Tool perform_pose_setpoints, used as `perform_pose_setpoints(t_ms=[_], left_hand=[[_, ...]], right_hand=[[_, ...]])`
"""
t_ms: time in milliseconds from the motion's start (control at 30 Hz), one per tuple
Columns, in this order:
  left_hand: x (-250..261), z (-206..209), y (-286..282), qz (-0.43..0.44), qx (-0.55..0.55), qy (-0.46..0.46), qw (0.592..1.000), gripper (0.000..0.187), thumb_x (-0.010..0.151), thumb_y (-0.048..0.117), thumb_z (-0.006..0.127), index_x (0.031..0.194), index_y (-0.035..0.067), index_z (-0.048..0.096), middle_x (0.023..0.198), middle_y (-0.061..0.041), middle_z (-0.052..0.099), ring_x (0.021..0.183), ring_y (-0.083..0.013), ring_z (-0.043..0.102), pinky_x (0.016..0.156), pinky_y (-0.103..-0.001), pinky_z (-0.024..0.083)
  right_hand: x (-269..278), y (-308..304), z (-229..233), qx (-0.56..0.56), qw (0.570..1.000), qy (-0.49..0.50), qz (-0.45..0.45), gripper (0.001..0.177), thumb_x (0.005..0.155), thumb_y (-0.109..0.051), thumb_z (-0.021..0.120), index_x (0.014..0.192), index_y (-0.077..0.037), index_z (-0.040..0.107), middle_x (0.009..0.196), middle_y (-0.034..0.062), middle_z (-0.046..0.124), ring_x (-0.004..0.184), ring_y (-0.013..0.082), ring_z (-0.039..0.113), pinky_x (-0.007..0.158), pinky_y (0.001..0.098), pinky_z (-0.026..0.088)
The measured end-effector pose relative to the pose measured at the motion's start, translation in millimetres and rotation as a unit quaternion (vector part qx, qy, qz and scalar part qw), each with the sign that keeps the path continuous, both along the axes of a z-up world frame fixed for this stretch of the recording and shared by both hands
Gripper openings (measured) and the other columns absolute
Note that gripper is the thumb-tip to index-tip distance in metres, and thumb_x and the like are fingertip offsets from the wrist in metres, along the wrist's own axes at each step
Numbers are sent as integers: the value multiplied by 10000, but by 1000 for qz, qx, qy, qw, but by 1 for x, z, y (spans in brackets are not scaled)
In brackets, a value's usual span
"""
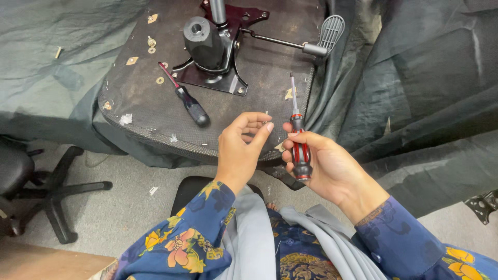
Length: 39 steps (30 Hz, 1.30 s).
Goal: The person uses a screwdriver to tighten screws into the base of a chair, securing the metal frame to the seat. They work methodically around the base, ensuring each screw is fastened.
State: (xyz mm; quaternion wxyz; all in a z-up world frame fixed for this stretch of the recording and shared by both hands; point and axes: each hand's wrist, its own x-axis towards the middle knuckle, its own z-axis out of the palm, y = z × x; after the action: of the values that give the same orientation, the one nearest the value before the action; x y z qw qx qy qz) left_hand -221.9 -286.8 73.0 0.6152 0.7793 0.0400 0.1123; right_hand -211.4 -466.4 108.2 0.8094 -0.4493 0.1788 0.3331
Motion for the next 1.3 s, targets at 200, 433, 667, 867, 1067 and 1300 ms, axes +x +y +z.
perform_pose_setpoints(t_ms=[200,433,667,867,1067,1300], left_hand=[[0,5,-4,-26,2,4,1000,208,933,177,682,1113,93,740,1013,-55,792,882,-142,747,767,-297,579],[8,10,-17,-35,7,1,999,212,958,164,641,1137,98,734,1019,-55,803,894,-145,757,753,-306,569],[-6,14,-22,-27,-11,12,999,212,962,170,638,1129,81,734,993,-52,806,891,-135,761,770,-295,574],[-9,15,-20,-27,-2,27,999,214,957,178,649,1117,66,736,954,-48,802,882,-127,760,799,-285,578],[13,9,-14,-48,-18,26,998,207,952,157,652,1106,47,737,970,-48,799,917,-119,767,814,-281,579],[59,0,-17,-28,-65,23,997,202,954,150,661,1110,50,741,958,-57,799,912,-113,752,825,-273,570]], right_hand=[[-4,-10,6,-9,998,31,-49,238,942,-145,615,1176,-101,615,854,25,657,753,139,657,640,287,546],[-14,-27,10,5,998,20,-59,240,928,-134,615,1167,-106,627,852,29,662,741,151,662,635,298,554],[-13,-41,21,35,997,12,-66,240,943,-142,597,1180,-112,615,848,28,660,735,154,660,643,299,553],[-11,-43,25,31,995,26,-95,223,950,-150,599,1165,-94,607,849,29,662,734,153,655,649,298,551],[8,-37,33,32,996,34,-74,232,940,-136,608,1170,-102,610,854,38,658,737,160,659,632,300,552],[75,-44,69,-91,996,-19,12,218,950,-122,612,1153,-43,626,974,71,684,769,167,692,651,302,570]])
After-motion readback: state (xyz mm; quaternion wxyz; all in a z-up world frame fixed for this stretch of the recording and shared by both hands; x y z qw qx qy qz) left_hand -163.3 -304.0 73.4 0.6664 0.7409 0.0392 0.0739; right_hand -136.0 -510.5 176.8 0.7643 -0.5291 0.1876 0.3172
